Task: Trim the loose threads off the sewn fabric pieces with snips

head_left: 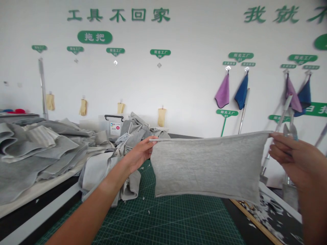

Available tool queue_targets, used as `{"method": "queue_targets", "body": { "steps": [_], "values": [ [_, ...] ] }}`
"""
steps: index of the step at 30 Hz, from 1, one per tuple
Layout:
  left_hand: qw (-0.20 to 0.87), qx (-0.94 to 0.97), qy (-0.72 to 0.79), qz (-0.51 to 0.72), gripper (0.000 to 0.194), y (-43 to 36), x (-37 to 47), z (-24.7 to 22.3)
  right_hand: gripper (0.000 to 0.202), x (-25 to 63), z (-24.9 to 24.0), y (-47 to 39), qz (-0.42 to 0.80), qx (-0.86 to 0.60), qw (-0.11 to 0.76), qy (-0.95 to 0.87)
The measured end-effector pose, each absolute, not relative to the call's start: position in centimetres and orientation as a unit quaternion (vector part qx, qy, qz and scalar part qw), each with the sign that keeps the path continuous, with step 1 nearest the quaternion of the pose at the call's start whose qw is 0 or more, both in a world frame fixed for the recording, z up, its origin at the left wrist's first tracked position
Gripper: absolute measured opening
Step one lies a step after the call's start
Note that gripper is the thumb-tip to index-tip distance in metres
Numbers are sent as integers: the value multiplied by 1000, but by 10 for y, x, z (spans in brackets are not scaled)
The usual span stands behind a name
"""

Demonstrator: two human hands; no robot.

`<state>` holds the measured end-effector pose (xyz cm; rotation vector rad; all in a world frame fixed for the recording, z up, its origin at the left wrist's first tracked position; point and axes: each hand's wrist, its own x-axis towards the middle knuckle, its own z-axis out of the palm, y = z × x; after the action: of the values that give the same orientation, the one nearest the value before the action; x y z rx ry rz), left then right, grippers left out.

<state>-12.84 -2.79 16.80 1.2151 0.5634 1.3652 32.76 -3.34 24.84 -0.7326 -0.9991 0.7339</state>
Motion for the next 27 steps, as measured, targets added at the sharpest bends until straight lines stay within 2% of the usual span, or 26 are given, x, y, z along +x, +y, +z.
{"method": "queue_targets", "body": {
  "steps": [2,8,18,22,27],
  "values": [
    [575,526,245,577,38,-31,-128,171,34,334,247,-31,337,-333,737,-482],
    [598,506,216,583,27,-36,-127,174,30,342,244,-26,338,-330,728,-496],
    [630,536,189,530,36,-41,-140,167,35,325,248,-33,337,-353,719,-495],
    [586,581,200,529,37,-43,-131,171,29,326,248,-33,334,-350,724,-492],
    [481,599,258,586,31,-42,-119,174,36,333,246,-30,336,-345,724,-494]
  ]
}}
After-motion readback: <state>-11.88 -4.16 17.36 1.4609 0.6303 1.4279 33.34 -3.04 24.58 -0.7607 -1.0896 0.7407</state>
